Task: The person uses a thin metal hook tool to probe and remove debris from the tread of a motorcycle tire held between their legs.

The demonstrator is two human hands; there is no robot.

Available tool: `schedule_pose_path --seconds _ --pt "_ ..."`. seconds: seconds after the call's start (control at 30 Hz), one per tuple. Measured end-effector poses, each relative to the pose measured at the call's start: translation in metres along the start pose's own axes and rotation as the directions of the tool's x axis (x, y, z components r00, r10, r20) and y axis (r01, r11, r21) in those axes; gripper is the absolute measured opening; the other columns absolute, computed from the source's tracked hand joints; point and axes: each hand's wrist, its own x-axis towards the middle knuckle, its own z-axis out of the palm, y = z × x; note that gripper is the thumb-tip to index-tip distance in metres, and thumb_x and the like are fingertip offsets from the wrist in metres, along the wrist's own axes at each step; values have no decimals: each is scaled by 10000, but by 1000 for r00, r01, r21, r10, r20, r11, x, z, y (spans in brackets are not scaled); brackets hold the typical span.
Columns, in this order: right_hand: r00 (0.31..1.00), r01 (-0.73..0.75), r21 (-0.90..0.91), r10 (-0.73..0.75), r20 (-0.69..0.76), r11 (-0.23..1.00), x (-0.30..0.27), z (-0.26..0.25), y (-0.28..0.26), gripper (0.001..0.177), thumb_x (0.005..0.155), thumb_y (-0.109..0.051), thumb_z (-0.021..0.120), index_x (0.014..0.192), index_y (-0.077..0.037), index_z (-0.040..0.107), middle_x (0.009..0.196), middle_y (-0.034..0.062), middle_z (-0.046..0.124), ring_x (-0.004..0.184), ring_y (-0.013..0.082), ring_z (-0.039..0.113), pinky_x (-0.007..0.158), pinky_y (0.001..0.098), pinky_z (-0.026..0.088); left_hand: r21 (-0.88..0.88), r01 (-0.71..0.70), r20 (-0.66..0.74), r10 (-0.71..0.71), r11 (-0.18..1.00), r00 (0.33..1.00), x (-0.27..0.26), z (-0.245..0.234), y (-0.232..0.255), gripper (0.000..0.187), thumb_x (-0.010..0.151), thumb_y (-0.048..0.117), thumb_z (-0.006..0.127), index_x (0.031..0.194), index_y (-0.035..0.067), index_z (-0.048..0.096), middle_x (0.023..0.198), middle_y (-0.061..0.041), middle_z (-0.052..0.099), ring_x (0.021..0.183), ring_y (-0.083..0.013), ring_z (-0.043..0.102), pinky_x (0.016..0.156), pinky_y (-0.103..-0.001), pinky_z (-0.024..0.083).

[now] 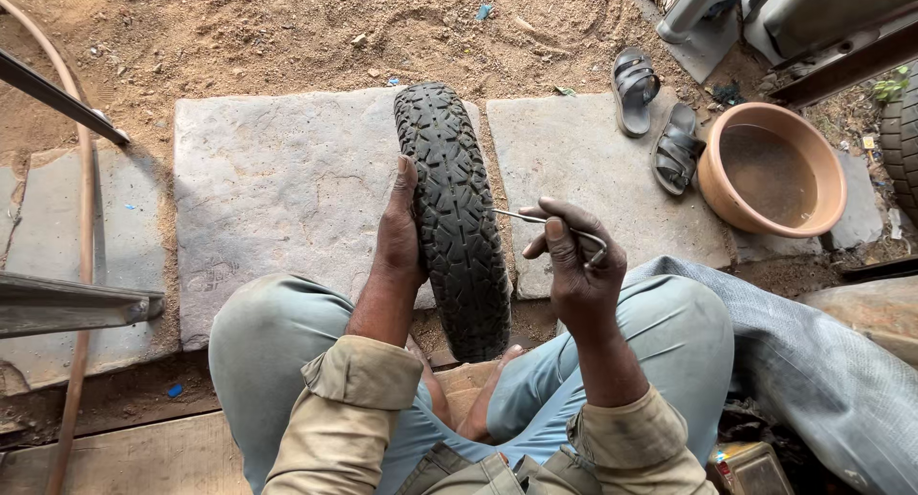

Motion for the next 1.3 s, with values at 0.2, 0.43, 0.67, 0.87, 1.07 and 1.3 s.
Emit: schedule_pose_path --seconds 0.2,0.43,0.67,0.87,1.07,1.3 --pt "998 -68 31 68 -15 997 0 -5 3 198 1105 -93 583 1252 20 653 1102 147 760 797 133 684 755 266 567 -26 3 29 -3 1000 1000 2 2 -2 762 974 569 605 1421 -44 527 1219 -168 691 1029 -256 707 894 -407 614" --pt "996 -85 11 85 -24 996 2 -6 5 192 1106 -87 574 1239 30 647 1044 137 751 790 131 684 755 262 567 -29 4 30 -3 1000 1000 2 5 0 762 964 562 609 1440 -25 510 1248 -161 685 1059 -255 704 921 -406 605" --pt "998 -69 -9 69 -9 998 3 -3 5 185 1108 -82 571 1241 25 642 1039 128 751 788 127 685 748 262 566 -25 6 17 -6 1000 1000 4 3 -1 767 972 565 605 1436 -40 517 1239 -169 687 1047 -262 703 914 -412 602" --pt "990 134 -339 -115 76 931 5 4 -5 161 1080 -73 602 1221 -21 660 1008 81 770 783 89 718 654 231 581 -5 11 7 -11 1000 1000 3 3 -1 756 971 564 590 1428 -34 516 1221 -179 691 1033 -264 707 890 -410 615" --pt "998 -44 -323 25 -63 945 7 12 -10 175 1083 -74 581 1208 -21 691 948 84 738 729 104 651 666 249 550 -87 29 104 -20 996 994 -1 10 2 743 1007 550 580 1433 -53 498 1217 -203 680 1026 -287 710 892 -419 618" --pt "951 -307 4 307 -30 952 20 2 -8 206 1070 -103 554 1179 8 689 860 74 731 627 76 621 591 232 536 -50 84 57 -81 995 995 -6 11 2 703 998 525 557 1403 -49 538 1198 -195 704 1002 -281 726 869 -426 625"
